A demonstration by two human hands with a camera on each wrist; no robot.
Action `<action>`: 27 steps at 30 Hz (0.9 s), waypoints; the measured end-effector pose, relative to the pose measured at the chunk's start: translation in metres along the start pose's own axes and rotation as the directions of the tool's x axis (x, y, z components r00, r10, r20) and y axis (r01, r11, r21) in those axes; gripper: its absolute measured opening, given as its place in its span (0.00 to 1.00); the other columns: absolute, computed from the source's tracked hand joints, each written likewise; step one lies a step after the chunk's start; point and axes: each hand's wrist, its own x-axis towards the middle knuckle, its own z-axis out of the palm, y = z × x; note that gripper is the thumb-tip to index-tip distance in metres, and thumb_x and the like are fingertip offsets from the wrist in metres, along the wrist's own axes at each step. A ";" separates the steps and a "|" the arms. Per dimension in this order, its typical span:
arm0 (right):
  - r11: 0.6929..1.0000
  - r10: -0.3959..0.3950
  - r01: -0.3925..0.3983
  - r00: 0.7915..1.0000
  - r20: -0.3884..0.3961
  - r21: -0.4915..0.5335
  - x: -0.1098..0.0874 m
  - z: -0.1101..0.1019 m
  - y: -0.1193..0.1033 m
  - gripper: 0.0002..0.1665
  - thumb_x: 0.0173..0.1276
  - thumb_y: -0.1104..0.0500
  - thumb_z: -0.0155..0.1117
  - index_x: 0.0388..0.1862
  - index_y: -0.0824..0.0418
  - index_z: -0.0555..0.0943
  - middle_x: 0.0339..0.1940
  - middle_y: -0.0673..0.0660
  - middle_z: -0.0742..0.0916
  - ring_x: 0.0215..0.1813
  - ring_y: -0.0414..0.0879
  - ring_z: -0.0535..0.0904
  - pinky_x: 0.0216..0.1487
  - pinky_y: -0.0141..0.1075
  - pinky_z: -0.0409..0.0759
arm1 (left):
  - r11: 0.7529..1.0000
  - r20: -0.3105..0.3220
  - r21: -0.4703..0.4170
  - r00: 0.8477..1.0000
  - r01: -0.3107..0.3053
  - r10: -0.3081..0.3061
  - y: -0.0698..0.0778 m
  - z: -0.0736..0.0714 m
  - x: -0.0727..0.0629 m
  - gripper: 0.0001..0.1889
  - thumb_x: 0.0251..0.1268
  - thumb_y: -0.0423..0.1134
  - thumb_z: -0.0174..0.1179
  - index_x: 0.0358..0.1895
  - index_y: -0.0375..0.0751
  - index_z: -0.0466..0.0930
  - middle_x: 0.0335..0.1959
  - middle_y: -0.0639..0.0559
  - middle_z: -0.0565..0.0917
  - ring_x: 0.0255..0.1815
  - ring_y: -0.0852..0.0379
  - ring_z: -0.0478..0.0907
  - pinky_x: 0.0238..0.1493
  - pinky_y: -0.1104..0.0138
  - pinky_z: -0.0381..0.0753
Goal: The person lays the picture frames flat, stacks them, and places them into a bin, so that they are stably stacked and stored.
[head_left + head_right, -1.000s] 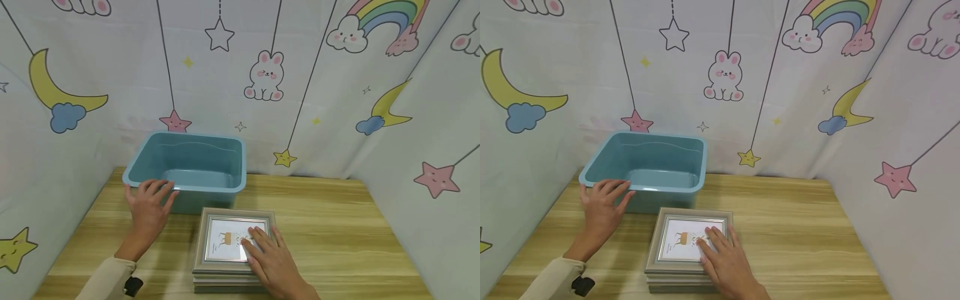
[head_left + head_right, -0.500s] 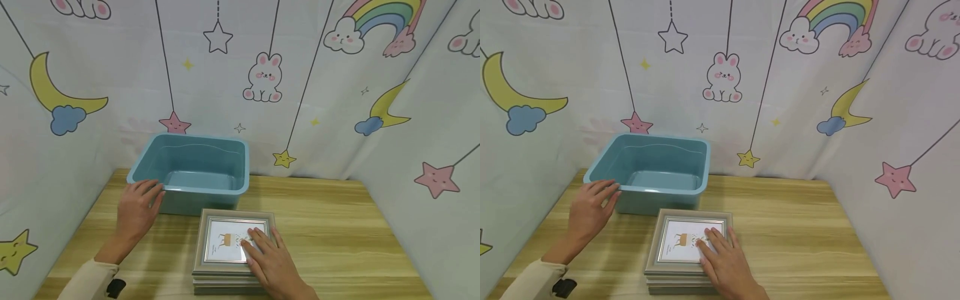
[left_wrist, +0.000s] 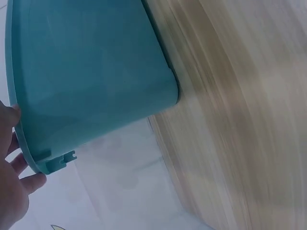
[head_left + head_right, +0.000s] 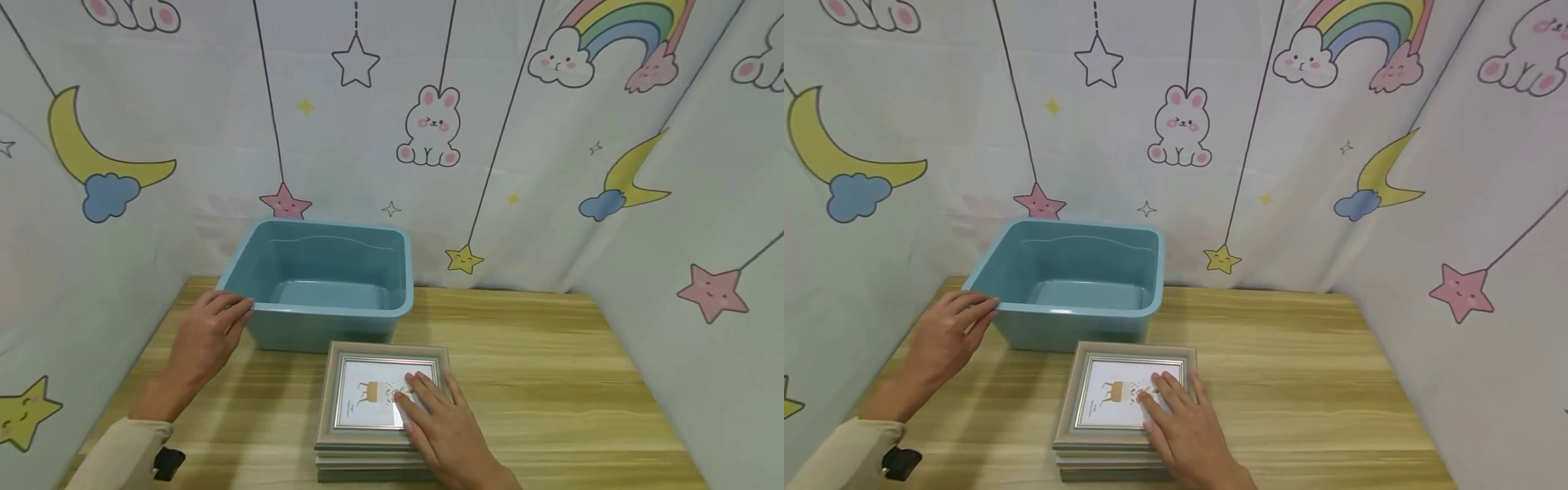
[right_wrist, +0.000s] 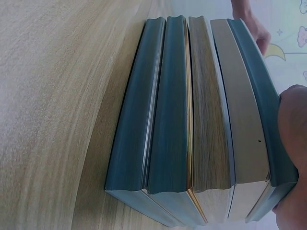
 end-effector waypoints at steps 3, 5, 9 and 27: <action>1.000 0.004 -0.004 1.000 0.002 -0.004 0.000 0.000 0.000 0.24 0.80 0.44 0.43 0.67 0.46 0.77 0.70 0.54 0.79 0.72 0.50 0.74 0.72 0.59 0.58 | 1.000 0.004 -0.002 1.000 -0.006 0.006 0.007 0.005 0.003 0.15 0.44 0.18 0.71 0.40 0.29 0.88 0.34 0.38 0.87 0.40 0.38 0.80 0.37 0.47 0.84; 1.000 0.006 -0.006 1.000 0.004 -0.006 0.001 0.000 0.000 0.25 0.80 0.44 0.43 0.67 0.46 0.77 0.70 0.54 0.79 0.72 0.50 0.74 0.73 0.59 0.58 | 1.000 0.004 -0.008 1.000 -0.014 0.014 0.012 0.009 0.005 0.15 0.45 0.17 0.69 0.40 0.29 0.88 0.35 0.38 0.87 0.40 0.38 0.80 0.37 0.48 0.84; 1.000 0.008 -0.008 1.000 0.006 -0.007 0.002 0.001 -0.001 0.25 0.80 0.44 0.44 0.67 0.46 0.77 0.70 0.54 0.79 0.72 0.50 0.74 0.73 0.58 0.58 | 0.999 0.000 -0.013 1.000 -0.029 0.029 0.022 0.017 0.010 0.15 0.46 0.16 0.68 0.40 0.30 0.88 0.35 0.38 0.87 0.40 0.39 0.81 0.37 0.49 0.85; 0.999 0.037 -0.037 0.999 0.037 0.005 0.005 0.003 -0.001 0.25 0.79 0.43 0.45 0.69 0.45 0.76 0.72 0.53 0.78 0.73 0.49 0.72 0.74 0.58 0.56 | 1.000 0.045 0.004 0.999 -0.014 0.014 0.060 0.054 0.030 0.17 0.48 0.15 0.63 0.41 0.33 0.89 0.36 0.41 0.89 0.42 0.41 0.82 0.41 0.51 0.86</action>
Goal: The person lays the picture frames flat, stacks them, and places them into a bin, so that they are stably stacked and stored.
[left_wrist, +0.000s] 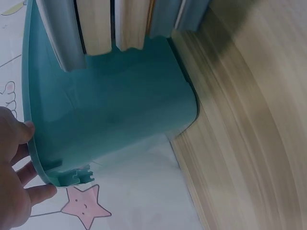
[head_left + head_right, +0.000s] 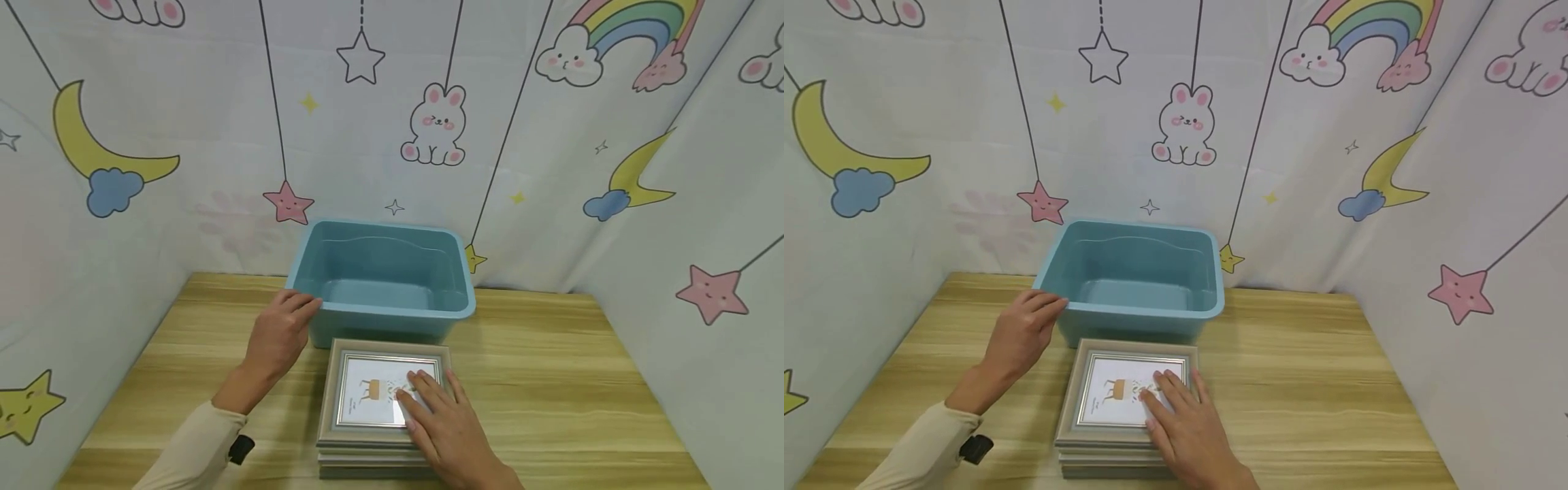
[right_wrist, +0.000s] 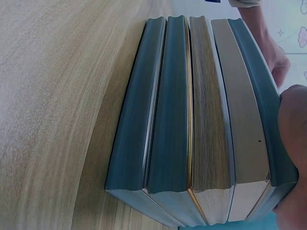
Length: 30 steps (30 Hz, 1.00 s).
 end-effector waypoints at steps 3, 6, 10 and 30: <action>1.000 -0.011 0.011 1.000 -0.017 -0.005 0.000 0.002 0.001 0.25 0.79 0.43 0.45 0.68 0.46 0.77 0.71 0.53 0.78 0.73 0.50 0.73 0.73 0.58 0.57 | 1.000 -0.031 0.003 0.999 -0.021 0.021 0.005 0.005 0.002 0.15 0.50 0.16 0.63 0.39 0.33 0.89 0.35 0.42 0.89 0.40 0.42 0.81 0.40 0.53 0.86; 1.000 -0.015 0.015 1.000 -0.027 -0.011 -0.001 0.002 0.002 0.25 0.79 0.43 0.44 0.68 0.46 0.77 0.71 0.53 0.79 0.72 0.50 0.74 0.73 0.58 0.58 | 1.000 -0.044 0.007 0.999 -0.025 0.026 0.010 0.009 0.005 0.14 0.50 0.16 0.64 0.39 0.33 0.89 0.34 0.42 0.89 0.38 0.42 0.81 0.39 0.54 0.86; 1.000 -0.014 0.014 0.999 -0.029 -0.010 -0.001 0.003 0.002 0.25 0.79 0.43 0.45 0.68 0.46 0.77 0.71 0.53 0.79 0.72 0.50 0.74 0.73 0.59 0.58 | 1.000 -0.037 0.017 0.999 -0.017 0.017 0.015 0.012 0.006 0.13 0.51 0.17 0.65 0.39 0.33 0.89 0.34 0.43 0.89 0.39 0.43 0.81 0.39 0.54 0.86; 0.999 0.015 -0.017 0.999 0.046 0.045 0.003 -0.004 0.001 0.24 0.76 0.44 0.53 0.68 0.45 0.78 0.71 0.53 0.78 0.74 0.49 0.71 0.74 0.60 0.57 | 0.983 -0.061 -0.161 0.993 0.093 -0.104 0.020 0.007 -0.003 0.13 0.53 0.22 0.69 0.43 0.31 0.87 0.45 0.36 0.86 0.53 0.35 0.79 0.54 0.45 0.81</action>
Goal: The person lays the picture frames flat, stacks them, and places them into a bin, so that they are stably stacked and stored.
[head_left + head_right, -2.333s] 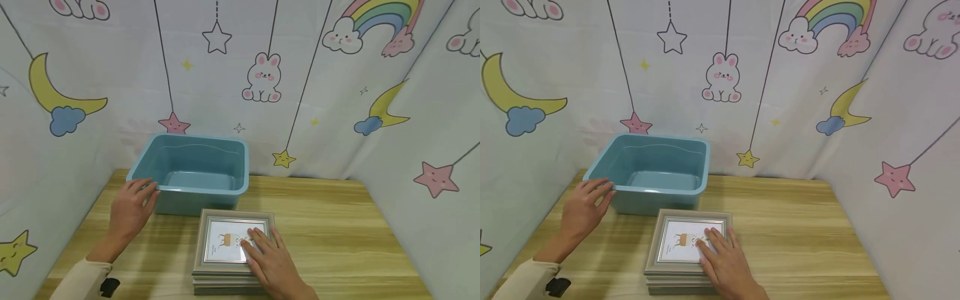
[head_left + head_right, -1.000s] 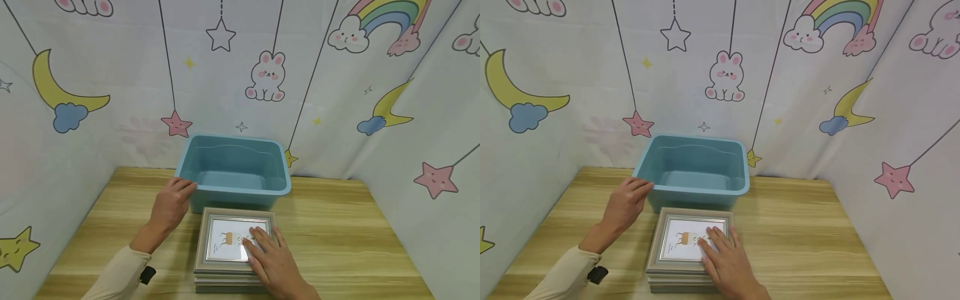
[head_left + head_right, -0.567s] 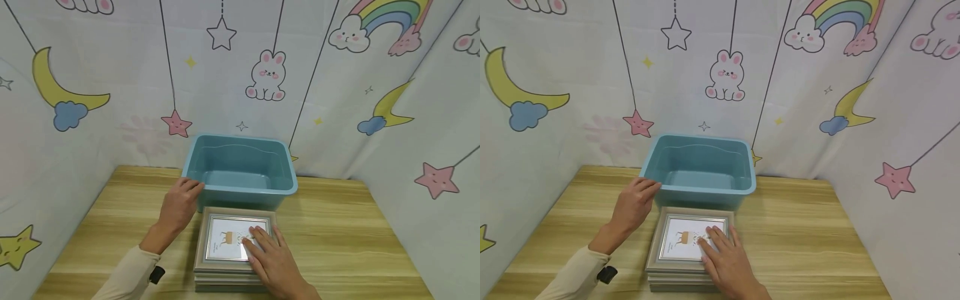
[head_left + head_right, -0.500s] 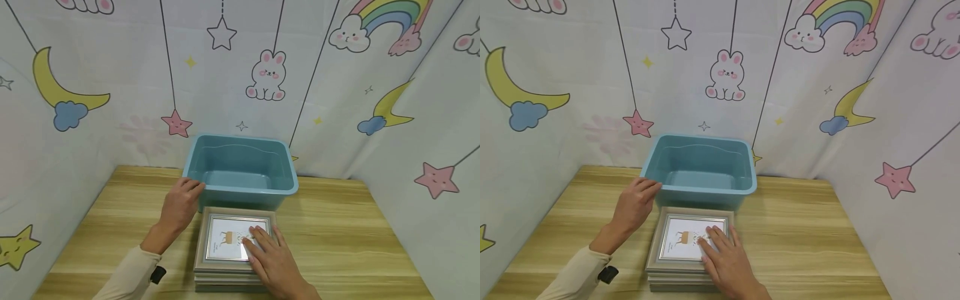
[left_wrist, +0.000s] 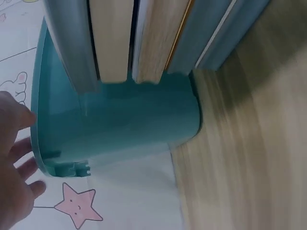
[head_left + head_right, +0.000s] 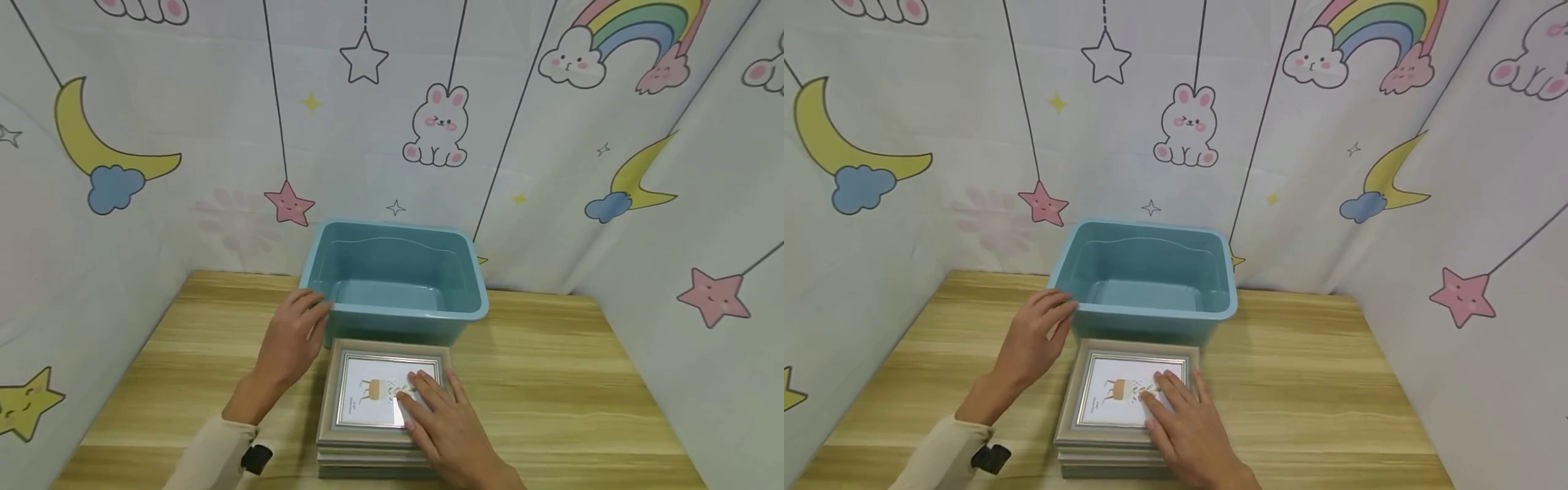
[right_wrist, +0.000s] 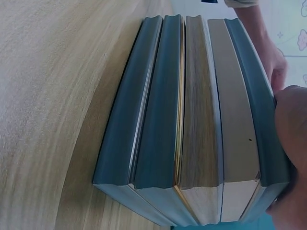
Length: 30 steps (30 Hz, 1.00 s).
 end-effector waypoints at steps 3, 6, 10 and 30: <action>1.000 -0.005 0.006 1.000 -0.019 0.009 0.000 -0.001 0.000 0.24 0.76 0.44 0.53 0.67 0.46 0.78 0.70 0.53 0.79 0.74 0.50 0.72 0.74 0.61 0.57 | 0.989 -0.109 -0.083 0.986 0.119 -0.128 0.010 -0.003 -0.011 0.15 0.53 0.20 0.66 0.46 0.29 0.86 0.52 0.32 0.84 0.60 0.31 0.75 0.59 0.39 0.75; 1.000 0.004 -0.002 0.999 -0.044 0.029 0.000 -0.002 0.000 0.24 0.76 0.43 0.52 0.67 0.46 0.78 0.71 0.54 0.78 0.75 0.52 0.70 0.80 0.55 0.46 | 0.948 -0.187 -0.182 0.938 0.260 -0.293 0.024 -0.007 -0.025 0.18 0.53 0.19 0.64 0.49 0.29 0.84 0.56 0.32 0.82 0.63 0.32 0.73 0.60 0.41 0.72; 0.990 0.067 -0.052 0.991 -0.116 0.133 -0.001 -0.001 0.000 0.24 0.73 0.50 0.58 0.67 0.50 0.78 0.73 0.60 0.75 0.76 0.57 0.66 0.81 0.37 0.28 | 0.833 -0.107 -0.283 0.848 0.474 -0.519 0.043 -0.008 -0.048 0.20 0.57 0.21 0.65 0.55 0.31 0.82 0.58 0.36 0.82 0.63 0.37 0.75 0.60 0.53 0.73; 0.130 0.530 -0.562 0.735 0.422 0.817 -0.024 0.019 0.021 0.40 0.82 0.48 0.38 0.79 0.74 0.45 0.80 0.76 0.53 0.80 0.71 0.42 0.75 0.67 0.39 | 0.230 0.674 -0.269 0.353 0.935 -0.648 0.059 -0.001 -0.095 0.39 0.76 0.53 0.50 0.75 0.24 0.52 0.61 0.20 0.74 0.55 0.40 0.82 0.52 0.50 0.83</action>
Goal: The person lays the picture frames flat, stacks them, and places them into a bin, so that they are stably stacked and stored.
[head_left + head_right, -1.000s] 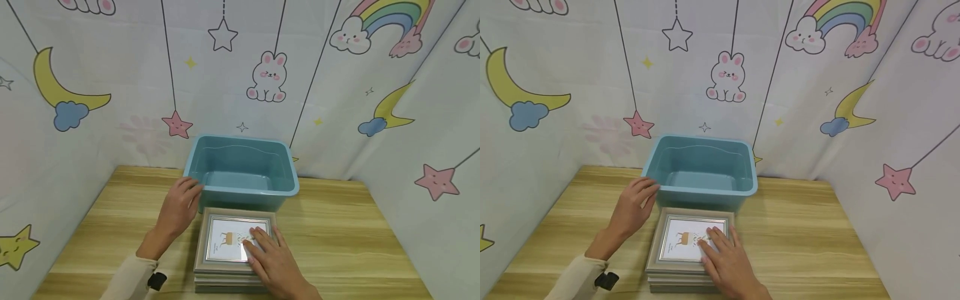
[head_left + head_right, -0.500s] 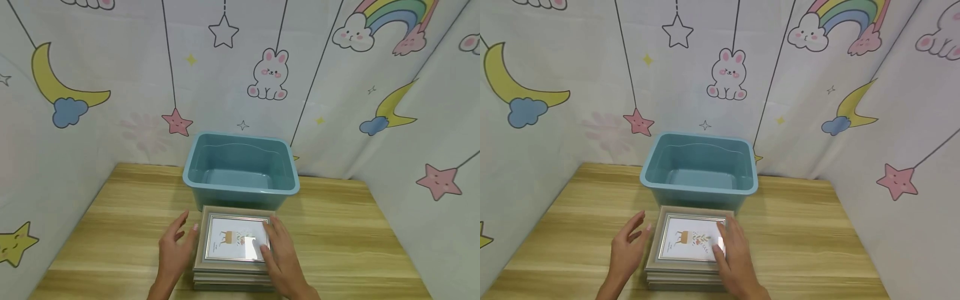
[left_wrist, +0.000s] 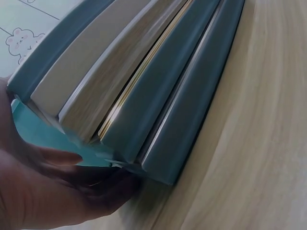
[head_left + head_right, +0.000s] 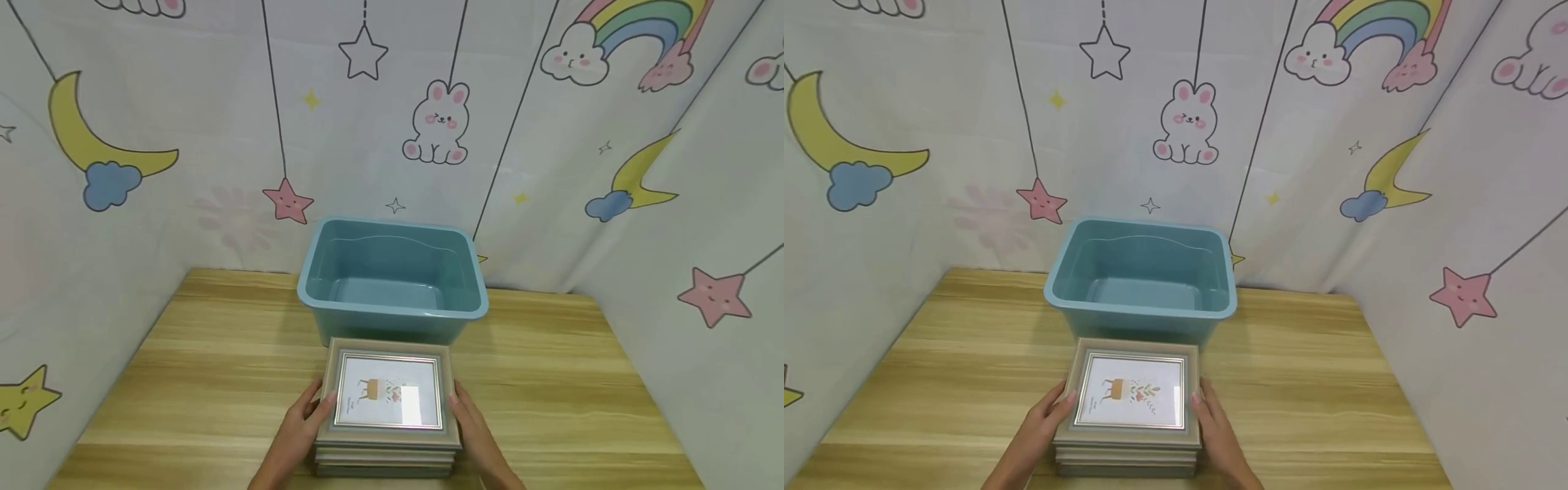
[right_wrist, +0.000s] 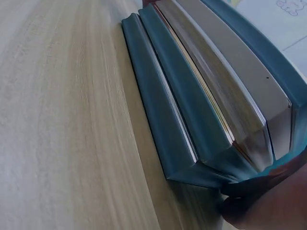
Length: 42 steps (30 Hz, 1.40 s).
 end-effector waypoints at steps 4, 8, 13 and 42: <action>0.999 0.013 -0.016 0.998 0.060 0.051 -0.001 0.002 0.002 0.40 0.82 0.46 0.36 0.80 0.71 0.45 0.76 0.74 0.64 0.76 0.64 0.58 0.77 0.59 0.47 | 1.000 0.004 0.008 1.000 0.025 -0.025 0.002 -0.001 0.001 0.40 0.75 0.54 0.50 0.75 0.23 0.52 0.61 0.20 0.74 0.56 0.39 0.81 0.53 0.50 0.83; 0.999 0.011 -0.013 0.999 0.051 0.046 -0.002 0.004 0.002 0.40 0.82 0.47 0.37 0.80 0.72 0.47 0.76 0.73 0.64 0.77 0.62 0.55 0.77 0.59 0.44 | 0.998 0.017 0.001 0.998 0.063 -0.063 0.004 0.000 0.005 0.42 0.74 0.56 0.51 0.76 0.25 0.52 0.61 0.24 0.75 0.57 0.41 0.80 0.55 0.50 0.81; 0.996 -0.033 0.031 0.999 0.032 0.078 -0.002 0.005 0.004 0.41 0.81 0.51 0.39 0.78 0.77 0.44 0.79 0.78 0.51 0.80 0.70 0.39 0.75 0.66 0.33 | 0.993 0.034 -0.046 0.994 0.108 -0.106 0.004 0.005 0.008 0.41 0.73 0.57 0.50 0.76 0.28 0.53 0.60 0.31 0.76 0.56 0.44 0.77 0.60 0.47 0.75; 0.945 -0.090 0.082 0.996 0.013 0.318 -0.003 0.001 0.008 0.39 0.81 0.48 0.35 0.83 0.54 0.36 0.83 0.65 0.40 0.81 0.59 0.37 0.77 0.63 0.33 | 0.958 -0.072 -0.283 0.997 -0.054 0.035 0.003 0.020 -0.002 0.40 0.67 0.37 0.54 0.79 0.34 0.47 0.66 0.26 0.67 0.58 0.44 0.73 0.52 0.64 0.75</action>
